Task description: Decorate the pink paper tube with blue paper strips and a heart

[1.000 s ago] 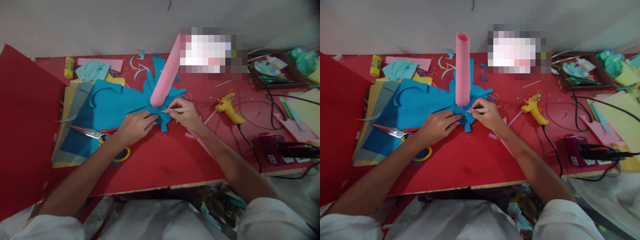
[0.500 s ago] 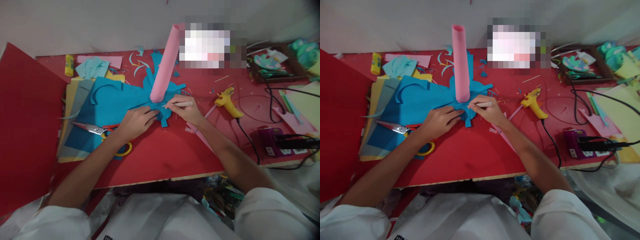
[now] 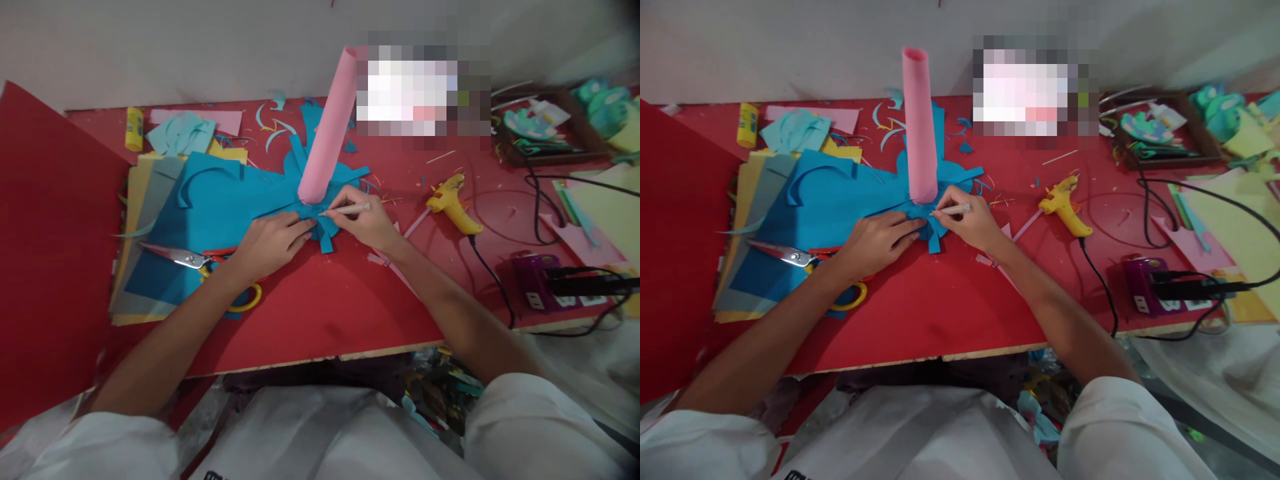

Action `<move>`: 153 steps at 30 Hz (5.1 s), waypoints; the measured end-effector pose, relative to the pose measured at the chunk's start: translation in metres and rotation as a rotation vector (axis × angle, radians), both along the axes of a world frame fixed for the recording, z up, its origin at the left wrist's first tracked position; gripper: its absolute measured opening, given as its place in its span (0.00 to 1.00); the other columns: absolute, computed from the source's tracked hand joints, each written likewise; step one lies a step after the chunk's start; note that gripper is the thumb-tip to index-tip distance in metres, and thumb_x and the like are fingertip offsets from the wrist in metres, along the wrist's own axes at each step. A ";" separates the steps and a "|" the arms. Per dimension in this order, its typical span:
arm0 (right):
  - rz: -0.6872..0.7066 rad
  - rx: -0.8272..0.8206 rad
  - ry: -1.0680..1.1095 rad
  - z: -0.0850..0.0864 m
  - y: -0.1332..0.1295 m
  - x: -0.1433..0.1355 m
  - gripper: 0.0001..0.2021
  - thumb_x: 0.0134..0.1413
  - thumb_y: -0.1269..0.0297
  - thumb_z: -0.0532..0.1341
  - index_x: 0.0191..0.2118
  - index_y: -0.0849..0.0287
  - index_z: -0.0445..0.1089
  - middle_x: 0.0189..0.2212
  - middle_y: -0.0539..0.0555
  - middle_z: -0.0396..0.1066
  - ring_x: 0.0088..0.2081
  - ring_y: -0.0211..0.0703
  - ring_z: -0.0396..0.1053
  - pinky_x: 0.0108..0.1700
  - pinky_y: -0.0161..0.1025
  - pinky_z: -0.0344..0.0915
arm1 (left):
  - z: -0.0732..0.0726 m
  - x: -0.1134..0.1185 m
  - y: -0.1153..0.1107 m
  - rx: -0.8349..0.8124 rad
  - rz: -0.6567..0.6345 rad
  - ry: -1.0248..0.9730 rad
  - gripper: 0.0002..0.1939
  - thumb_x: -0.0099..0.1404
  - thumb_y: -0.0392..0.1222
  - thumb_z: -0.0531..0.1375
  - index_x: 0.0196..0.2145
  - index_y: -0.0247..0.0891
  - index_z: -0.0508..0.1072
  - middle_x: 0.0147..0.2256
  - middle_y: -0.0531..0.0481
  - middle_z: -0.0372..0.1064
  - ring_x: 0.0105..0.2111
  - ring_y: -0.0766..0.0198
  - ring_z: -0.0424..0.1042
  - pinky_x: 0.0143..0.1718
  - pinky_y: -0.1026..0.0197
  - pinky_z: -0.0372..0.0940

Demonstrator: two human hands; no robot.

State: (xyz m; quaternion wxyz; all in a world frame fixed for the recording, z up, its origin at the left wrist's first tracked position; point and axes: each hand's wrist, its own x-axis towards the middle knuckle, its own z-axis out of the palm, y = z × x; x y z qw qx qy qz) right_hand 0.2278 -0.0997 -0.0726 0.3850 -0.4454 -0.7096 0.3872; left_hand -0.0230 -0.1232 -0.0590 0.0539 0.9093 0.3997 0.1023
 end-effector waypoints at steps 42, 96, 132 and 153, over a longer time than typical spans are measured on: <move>-0.049 0.068 -0.048 -0.002 -0.002 -0.006 0.15 0.66 0.48 0.66 0.35 0.55 0.72 0.28 0.48 0.75 0.29 0.39 0.68 0.33 0.38 0.62 | -0.001 0.000 0.000 0.017 0.001 0.015 0.21 0.82 0.46 0.51 0.61 0.41 0.79 0.40 0.44 0.77 0.41 0.54 0.77 0.34 0.57 0.64; 0.301 -0.125 0.211 0.013 -0.005 0.000 0.17 0.61 0.45 0.71 0.42 0.55 0.81 0.40 0.55 0.82 0.33 0.40 0.75 0.32 0.37 0.69 | -0.001 -0.005 -0.003 0.167 0.031 -0.198 0.15 0.82 0.45 0.53 0.44 0.39 0.78 0.42 0.46 0.80 0.37 0.62 0.78 0.31 0.61 0.63; 0.192 -0.037 0.351 0.003 0.000 0.003 0.15 0.63 0.50 0.72 0.44 0.57 0.82 0.36 0.53 0.82 0.30 0.37 0.76 0.31 0.34 0.73 | -0.003 -0.008 -0.004 0.389 0.122 -0.446 0.07 0.78 0.45 0.62 0.43 0.40 0.76 0.42 0.47 0.78 0.37 0.63 0.78 0.32 0.63 0.66; 0.350 -0.194 0.406 0.006 -0.004 0.003 0.16 0.60 0.53 0.75 0.49 0.56 0.85 0.44 0.57 0.86 0.40 0.44 0.84 0.42 0.38 0.83 | 0.000 -0.006 -0.006 0.329 -0.017 -0.430 0.06 0.78 0.36 0.59 0.45 0.40 0.77 0.41 0.48 0.81 0.40 0.64 0.81 0.38 0.63 0.71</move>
